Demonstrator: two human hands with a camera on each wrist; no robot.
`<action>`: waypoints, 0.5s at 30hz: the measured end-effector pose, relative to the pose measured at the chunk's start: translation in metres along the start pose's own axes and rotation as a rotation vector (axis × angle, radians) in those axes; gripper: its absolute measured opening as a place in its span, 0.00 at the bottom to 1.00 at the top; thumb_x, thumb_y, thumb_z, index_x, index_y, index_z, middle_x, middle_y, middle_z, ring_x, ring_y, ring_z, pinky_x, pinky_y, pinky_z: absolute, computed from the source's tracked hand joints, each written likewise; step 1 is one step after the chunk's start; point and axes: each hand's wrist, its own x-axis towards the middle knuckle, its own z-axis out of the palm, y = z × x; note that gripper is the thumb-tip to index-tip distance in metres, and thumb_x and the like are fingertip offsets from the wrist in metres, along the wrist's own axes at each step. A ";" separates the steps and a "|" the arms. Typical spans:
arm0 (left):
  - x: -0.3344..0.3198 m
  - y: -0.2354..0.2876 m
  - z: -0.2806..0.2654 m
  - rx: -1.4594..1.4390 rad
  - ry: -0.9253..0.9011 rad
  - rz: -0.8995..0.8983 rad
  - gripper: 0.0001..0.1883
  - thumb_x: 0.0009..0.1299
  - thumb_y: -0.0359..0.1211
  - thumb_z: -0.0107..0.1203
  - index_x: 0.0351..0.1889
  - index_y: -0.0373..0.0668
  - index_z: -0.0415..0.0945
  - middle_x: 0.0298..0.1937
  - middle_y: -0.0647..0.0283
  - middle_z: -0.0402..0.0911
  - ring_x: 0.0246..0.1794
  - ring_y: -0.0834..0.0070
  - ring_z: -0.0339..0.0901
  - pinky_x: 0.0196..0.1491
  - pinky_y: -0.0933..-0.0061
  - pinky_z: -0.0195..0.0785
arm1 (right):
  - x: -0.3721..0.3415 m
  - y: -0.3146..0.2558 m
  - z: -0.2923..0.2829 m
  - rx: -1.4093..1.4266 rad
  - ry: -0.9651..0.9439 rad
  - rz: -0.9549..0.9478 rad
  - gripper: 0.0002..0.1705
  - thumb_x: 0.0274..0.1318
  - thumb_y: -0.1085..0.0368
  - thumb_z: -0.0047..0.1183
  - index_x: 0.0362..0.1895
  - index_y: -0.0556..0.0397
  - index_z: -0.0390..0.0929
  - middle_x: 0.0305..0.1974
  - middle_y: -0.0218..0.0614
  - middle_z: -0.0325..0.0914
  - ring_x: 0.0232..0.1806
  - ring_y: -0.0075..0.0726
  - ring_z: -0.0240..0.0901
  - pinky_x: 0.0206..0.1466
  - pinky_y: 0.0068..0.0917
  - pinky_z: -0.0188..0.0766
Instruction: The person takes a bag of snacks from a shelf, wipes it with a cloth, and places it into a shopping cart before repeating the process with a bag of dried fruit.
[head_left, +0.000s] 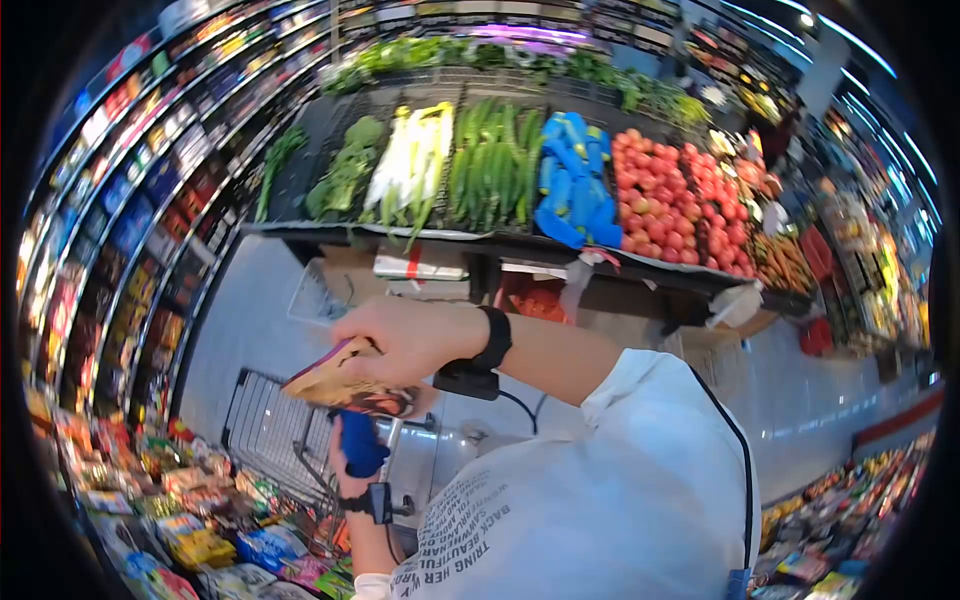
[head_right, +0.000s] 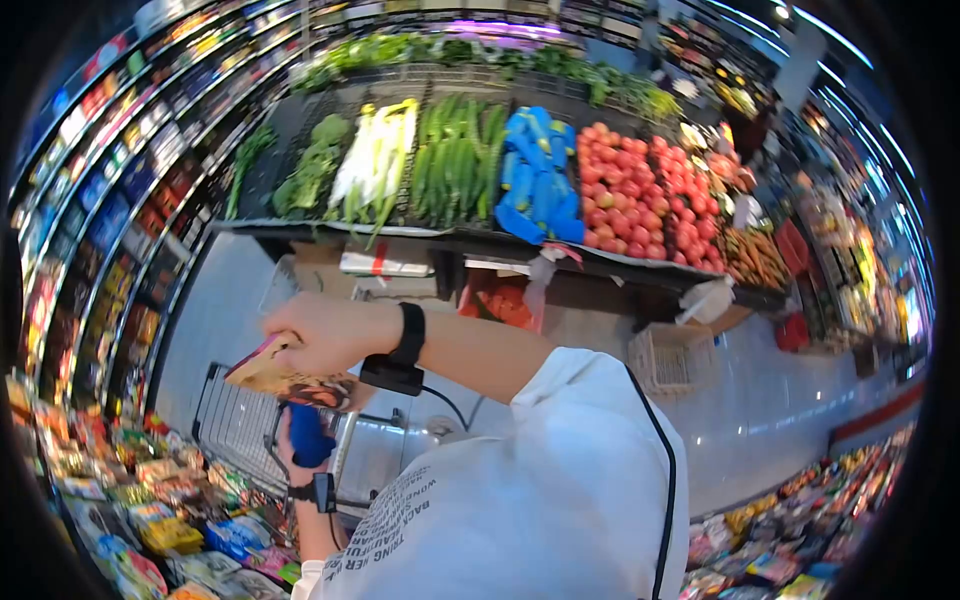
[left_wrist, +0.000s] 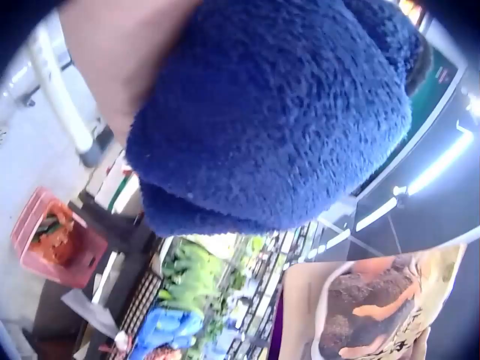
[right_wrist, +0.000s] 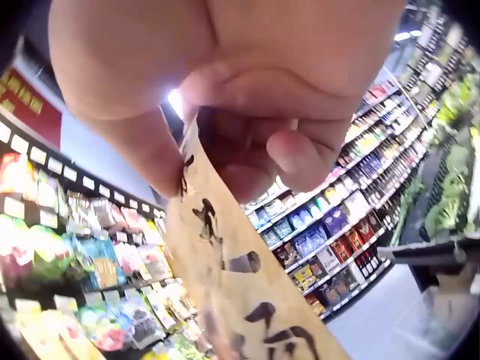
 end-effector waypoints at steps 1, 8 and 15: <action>-0.002 -0.009 0.030 0.091 -0.088 -0.102 0.21 0.76 0.52 0.51 0.48 0.44 0.76 0.33 0.61 0.82 0.24 0.69 0.81 0.23 0.68 0.75 | -0.022 0.003 -0.010 -0.019 0.038 0.022 0.15 0.59 0.58 0.56 0.41 0.57 0.79 0.38 0.46 0.79 0.40 0.51 0.76 0.41 0.40 0.71; 0.042 -0.096 0.127 0.437 -0.446 -0.350 0.26 0.76 0.50 0.50 0.60 0.40 0.72 0.43 0.54 0.84 0.32 0.63 0.84 0.31 0.64 0.81 | -0.160 0.007 -0.095 0.084 0.321 0.387 0.23 0.61 0.53 0.58 0.49 0.61 0.79 0.34 0.42 0.80 0.32 0.31 0.73 0.37 0.31 0.71; 0.110 -0.174 0.220 0.526 -0.629 -0.456 0.23 0.72 0.37 0.54 0.62 0.34 0.71 0.58 0.55 0.81 0.53 0.66 0.82 0.54 0.66 0.77 | -0.247 0.001 -0.174 0.063 0.178 0.266 0.20 0.63 0.53 0.60 0.46 0.58 0.77 0.31 0.34 0.79 0.32 0.22 0.71 0.36 0.27 0.71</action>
